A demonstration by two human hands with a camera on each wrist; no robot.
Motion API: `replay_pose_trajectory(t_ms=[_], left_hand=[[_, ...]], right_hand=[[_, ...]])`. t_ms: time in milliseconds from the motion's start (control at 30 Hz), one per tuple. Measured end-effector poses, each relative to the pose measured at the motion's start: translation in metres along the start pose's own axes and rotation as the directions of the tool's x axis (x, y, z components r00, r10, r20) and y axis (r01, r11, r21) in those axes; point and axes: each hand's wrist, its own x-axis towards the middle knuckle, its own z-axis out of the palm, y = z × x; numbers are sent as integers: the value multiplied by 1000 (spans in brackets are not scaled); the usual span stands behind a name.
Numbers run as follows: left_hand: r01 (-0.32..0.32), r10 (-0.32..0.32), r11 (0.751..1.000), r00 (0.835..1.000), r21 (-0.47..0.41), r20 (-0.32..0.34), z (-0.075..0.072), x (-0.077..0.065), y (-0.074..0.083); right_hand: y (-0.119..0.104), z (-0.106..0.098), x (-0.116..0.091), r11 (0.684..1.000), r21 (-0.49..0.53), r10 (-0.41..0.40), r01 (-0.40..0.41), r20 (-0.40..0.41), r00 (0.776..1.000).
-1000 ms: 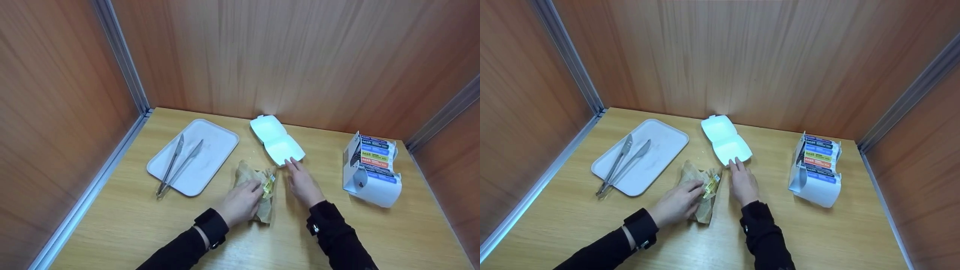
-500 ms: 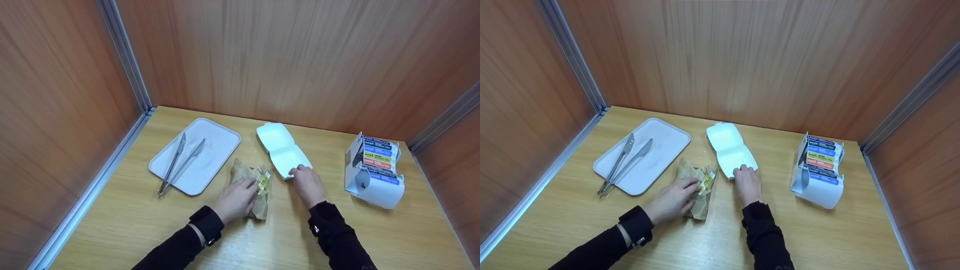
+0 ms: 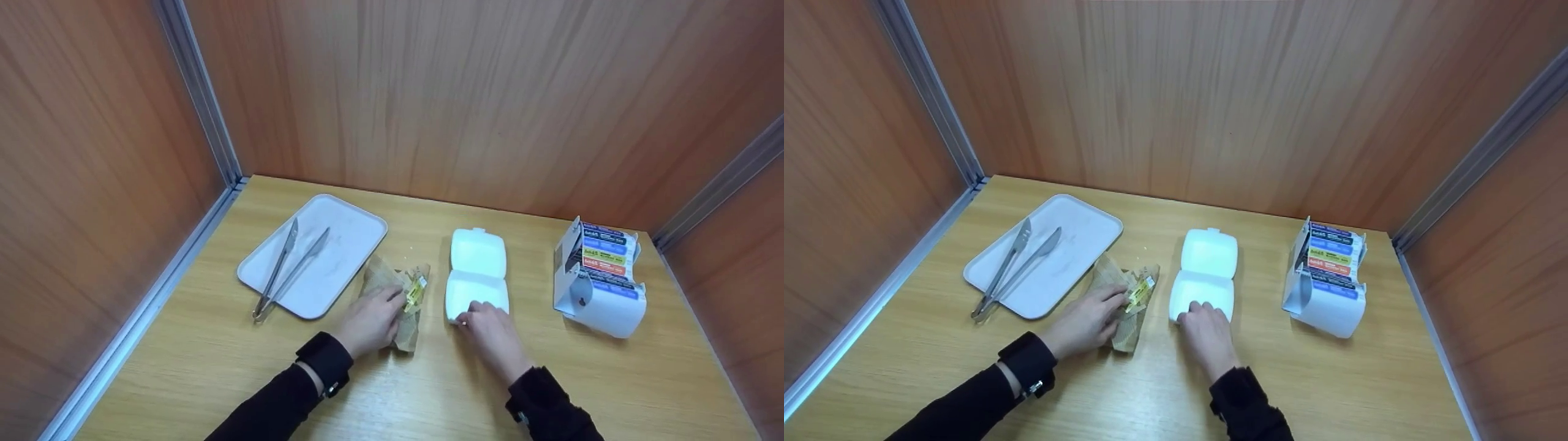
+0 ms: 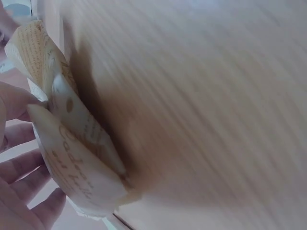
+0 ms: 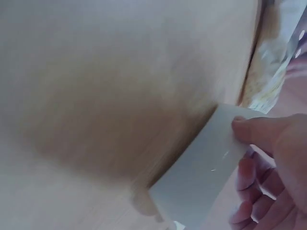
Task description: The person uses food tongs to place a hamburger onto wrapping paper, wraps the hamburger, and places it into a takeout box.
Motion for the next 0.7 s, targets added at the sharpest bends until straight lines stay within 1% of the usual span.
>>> replay_pose_trajectory(t_ms=[67, 167, 200, 233, 300, 367, 400, 467, 533, 567, 633, 700], left_hand=[[-11, 10, 1000, 1000, -13, -16, -1, -1, -3], [-14, 13, 999, 1000, -40, -13, -3, -2, -6], [-11, 11, 999, 1000, -51, -15, -3, -2, -7], [-3, 2, 998, 1000, -65, -15, -4, -2, -8], [23, -26, 995, 999, -98, -25, -5, -1, -8], [61, -69, 990, 996, -128, -62, -6, 1, -7], [85, -98, 987, 991, -135, -89, -6, 3, -7], [158, -178, 978, 974, -137, -144, -6, 5, -6], [246, -267, 960, 947, -131, -180, -5, 9, -4], [292, -311, 948, 932, -125, -184, -5, 11, -4], [386, -399, 916, 903, -108, -161, -4, 15, -2], [465, -473, 880, 876, -94, -97, -3, 19, 1]], right_hand=[[-9, -1, -10, 999, -1, -35, 35, -4, 999], [-21, -1, -25, 997, 16, -77, 78, -6, 997], [-25, -1, -29, 997, 27, -77, 77, 5, 997], [-28, -1, -32, 996, 36, -79, 78, 18, 997], [-33, 1, -37, 995, 53, -84, 83, 20, 996], [-36, 2, -41, 994, 52, -95, 94, 2, 996], [-37, 3, -42, 994, 48, -100, 101, -9, 995], [-39, 4, -45, 993, 42, -107, 108, -29, 994], [-39, 5, -47, 993, 31, -111, 113, -50, 992], [-39, 5, -48, 993, 29, -113, 115, -59, 992], [-40, 4, -51, 992, 28, -117, 119, -73, 990], [-40, 3, -54, 992, 37, -114, 117, -72, 991]])
